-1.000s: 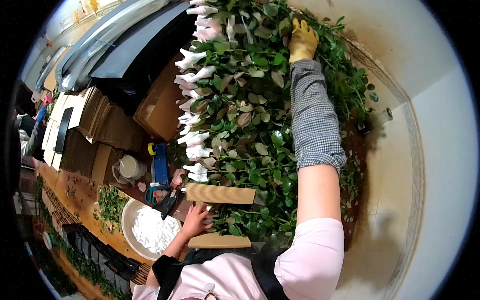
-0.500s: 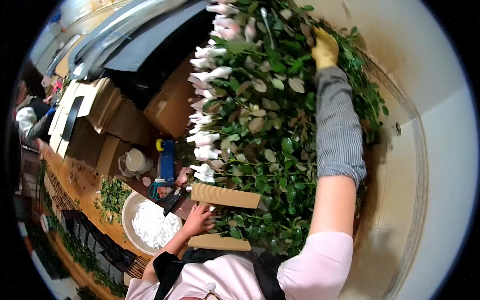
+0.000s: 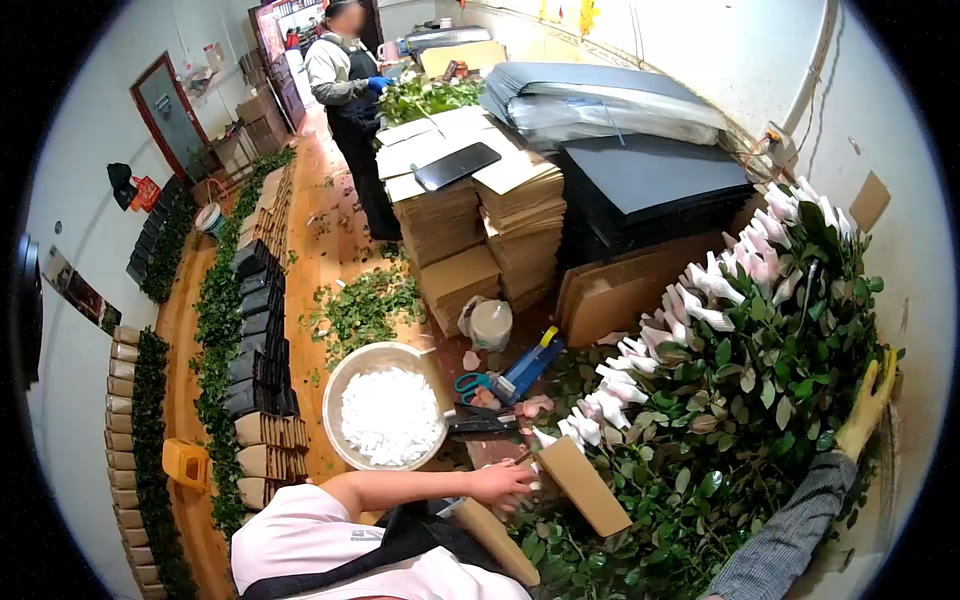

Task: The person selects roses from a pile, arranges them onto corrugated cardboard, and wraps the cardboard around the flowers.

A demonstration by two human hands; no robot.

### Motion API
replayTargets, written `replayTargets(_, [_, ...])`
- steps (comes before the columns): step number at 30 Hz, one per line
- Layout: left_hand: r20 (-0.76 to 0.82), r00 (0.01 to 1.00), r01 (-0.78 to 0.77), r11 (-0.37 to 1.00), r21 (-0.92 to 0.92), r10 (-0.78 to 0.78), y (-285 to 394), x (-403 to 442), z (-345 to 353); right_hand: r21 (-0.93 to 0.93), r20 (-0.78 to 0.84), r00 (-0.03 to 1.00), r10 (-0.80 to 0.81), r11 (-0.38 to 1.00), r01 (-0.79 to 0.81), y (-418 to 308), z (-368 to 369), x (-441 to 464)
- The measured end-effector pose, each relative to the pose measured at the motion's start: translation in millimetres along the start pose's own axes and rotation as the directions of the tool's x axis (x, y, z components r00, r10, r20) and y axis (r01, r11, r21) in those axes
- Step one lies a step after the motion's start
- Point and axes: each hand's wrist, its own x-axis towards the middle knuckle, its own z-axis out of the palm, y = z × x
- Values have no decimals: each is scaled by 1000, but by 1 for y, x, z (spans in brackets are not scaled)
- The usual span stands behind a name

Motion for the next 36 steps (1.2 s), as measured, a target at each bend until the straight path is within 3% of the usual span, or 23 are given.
replayTargets(2, [-32,999,-10,1000,22,10,-4,-2,7,-132,4,998,-61,989,61,-60,2,-41])
replayTargets(4, [-38,999,-19,1000,13,19,-5,-1,8,-268,90,924,-373,884,383,-76,-8,-67])
replayTargets(5, [-43,999,-14,1000,11,14,-5,-1,10,-289,146,913,-382,866,408,-103,-11,-94])
replayTargets(8, [-52,999,5,1000,20,-4,-10,-3,13,52,449,847,-284,955,292,-164,-8,-203])
replayTargets(9, [-47,999,-4,1000,24,5,-9,-1,16,152,606,756,-246,969,193,-187,2,-244])
replayTargets(11, [-30,999,-20,999,47,21,-13,1,16,306,869,422,-258,951,-50,-219,34,-324])
replayTargets(13, [-17,1000,-21,999,40,21,-14,-1,14,305,950,146,-276,917,-255,-221,67,-401])
replayTargets(16, [-24,996,83,986,-146,-88,-15,-4,11,412,884,267,-384,909,-57,-157,110,-499])
replayTargets(19, [-57,998,-23,997,77,27,-14,-18,-19,287,924,305,-231,946,-152,-137,111,-525])
replayTargets(20, [-86,995,64,997,46,-60,-18,-28,-21,239,937,305,-172,951,-198,-134,108,-530])
replayTargets(21, [-110,982,155,988,11,-153,-21,-38,-22,204,948,283,-149,962,-179,-137,100,-527])
replayTargets(22, [-32,964,264,964,24,-264,-19,-44,-32,211,949,273,-157,960,-184,-143,94,-523])
replayTargets(23, [-143,954,262,964,-37,-265,-30,-52,-20,78,983,177,-44,978,-191,-149,87,-518])
replayTargets(24, [-156,937,306,949,-69,-313,-25,-55,-21,-56,994,84,72,982,-181,-152,86,-515])
replayTargets(25, [-168,918,346,933,-101,-359,-21,-56,-23,-49,995,79,64,983,-178,-148,88,-517])
replayTargets(27, [-3,877,462,845,-271,-480,-5,-48,-29,-110,991,-57,123,974,196,-133,88,-528])
replayTargets(28, [30,881,463,848,-258,-471,-4,-42,-21,-157,975,-91,201,923,352,-128,96,-539])
replayTargets(29, [157,799,601,771,-210,-581,-1,-32,-12,-146,979,-79,189,917,372,-123,104,-548])
replayTargets(33, [315,758,607,794,-20,-572,10,-20,-33,-48,978,-160,131,896,441,-117,128,-550])
replayTargets(36, [402,721,617,787,1,-565,10,-22,-25,-99,981,-127,146,942,321,-125,124,-543])
